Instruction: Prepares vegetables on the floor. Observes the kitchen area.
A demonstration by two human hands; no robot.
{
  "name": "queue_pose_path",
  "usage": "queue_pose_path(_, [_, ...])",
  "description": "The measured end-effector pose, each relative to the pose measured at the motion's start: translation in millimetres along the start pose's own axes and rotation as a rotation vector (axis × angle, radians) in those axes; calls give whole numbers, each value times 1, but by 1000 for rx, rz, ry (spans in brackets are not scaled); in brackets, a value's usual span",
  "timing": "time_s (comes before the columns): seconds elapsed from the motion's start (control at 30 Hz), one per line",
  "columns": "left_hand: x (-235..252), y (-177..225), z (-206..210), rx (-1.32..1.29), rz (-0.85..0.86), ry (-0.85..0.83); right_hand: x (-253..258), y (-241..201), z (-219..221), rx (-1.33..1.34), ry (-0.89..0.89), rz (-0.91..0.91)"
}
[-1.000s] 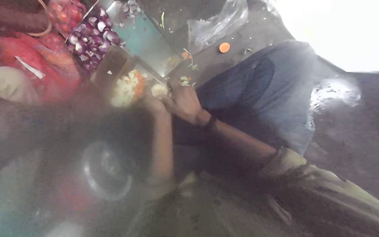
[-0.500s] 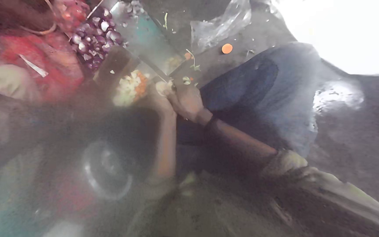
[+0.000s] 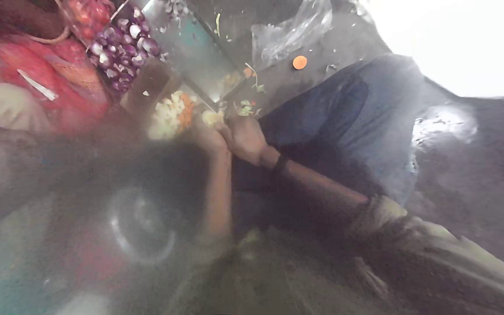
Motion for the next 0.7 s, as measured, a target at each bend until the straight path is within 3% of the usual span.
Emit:
queue_pose_path(0.23, [1, -2, 6, -51, 25, -113, 1, 0, 7, -96, -56, 8])
queue_pose_path(0.33, [-4, 7, 21, -58, 49, -146, 8, 11, 2, -17, 20, 10])
queue_pose_path(0.43, [-4, 3, 27, -201, 17, -142, 14, 18, -5, 2, 56, 49])
queue_pose_path(0.57, [19, -16, 16, -332, 99, -223, 17, 13, -6, -66, 39, 36])
queue_pose_path(0.7, [7, -8, 15, -279, 22, -156, 15, 11, -1, -127, 10, 16])
Point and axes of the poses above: each hand's wrist, its own x-axis towards the middle knuckle, its own z-axis out of the palm, y = z × x, the point moved 8 cm from there along x, towards the middle knuckle, and after that the axes turned 12 degrees about -x, right-handed, at the moved point
